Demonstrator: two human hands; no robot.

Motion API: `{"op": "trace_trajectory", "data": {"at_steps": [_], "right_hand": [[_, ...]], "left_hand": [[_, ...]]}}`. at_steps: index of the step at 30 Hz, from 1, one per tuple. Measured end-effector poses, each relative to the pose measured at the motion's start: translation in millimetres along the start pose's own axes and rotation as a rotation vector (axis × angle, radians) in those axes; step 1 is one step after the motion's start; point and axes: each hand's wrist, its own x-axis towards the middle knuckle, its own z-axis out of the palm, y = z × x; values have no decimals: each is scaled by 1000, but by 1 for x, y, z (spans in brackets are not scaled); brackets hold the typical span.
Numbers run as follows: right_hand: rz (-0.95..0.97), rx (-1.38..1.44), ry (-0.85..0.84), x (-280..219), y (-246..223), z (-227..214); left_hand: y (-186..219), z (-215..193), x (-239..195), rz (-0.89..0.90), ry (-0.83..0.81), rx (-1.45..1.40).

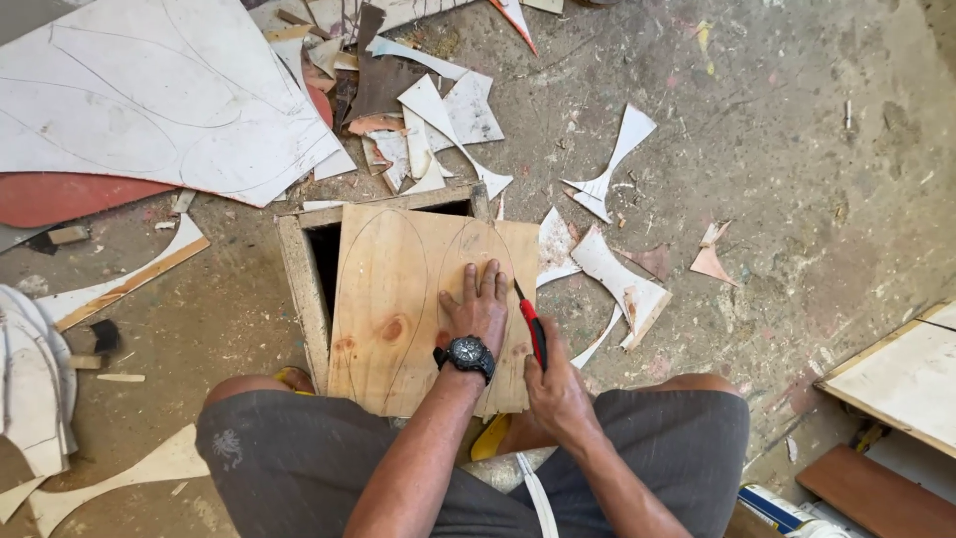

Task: Using a hand saw to cut a curved shape out of a plywood board on a workshop floor.

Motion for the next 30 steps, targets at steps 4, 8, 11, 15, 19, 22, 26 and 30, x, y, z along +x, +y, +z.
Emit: {"op": "trace_trajectory", "data": {"at_steps": [4, 8, 11, 15, 19, 22, 26, 30], "right_hand": [[-136, 81, 58, -11, 0, -7], [-118, -2, 47, -4, -4, -13], [-142, -31, 31, 0, 2, -16], [-122, -72, 43, 0, -1, -15], [-79, -26, 27, -12, -32, -26], [5, -17, -52, -18, -43, -40], [-78, -28, -17, -28, -27, -38], [-43, -29, -3, -27, -25, -38]], "left_hand": [[2, 5, 1, 11, -4, 43], [-3, 1, -2, 20, 37, 24], [2, 6, -4, 22, 40, -6], [5, -1, 3, -9, -62, -10], [6, 2, 2, -10, -57, 12], [6, -1, -2, 33, 33, -77], [2, -14, -7, -2, -53, -90], [2, -5, -3, 7, -12, 5]]}}
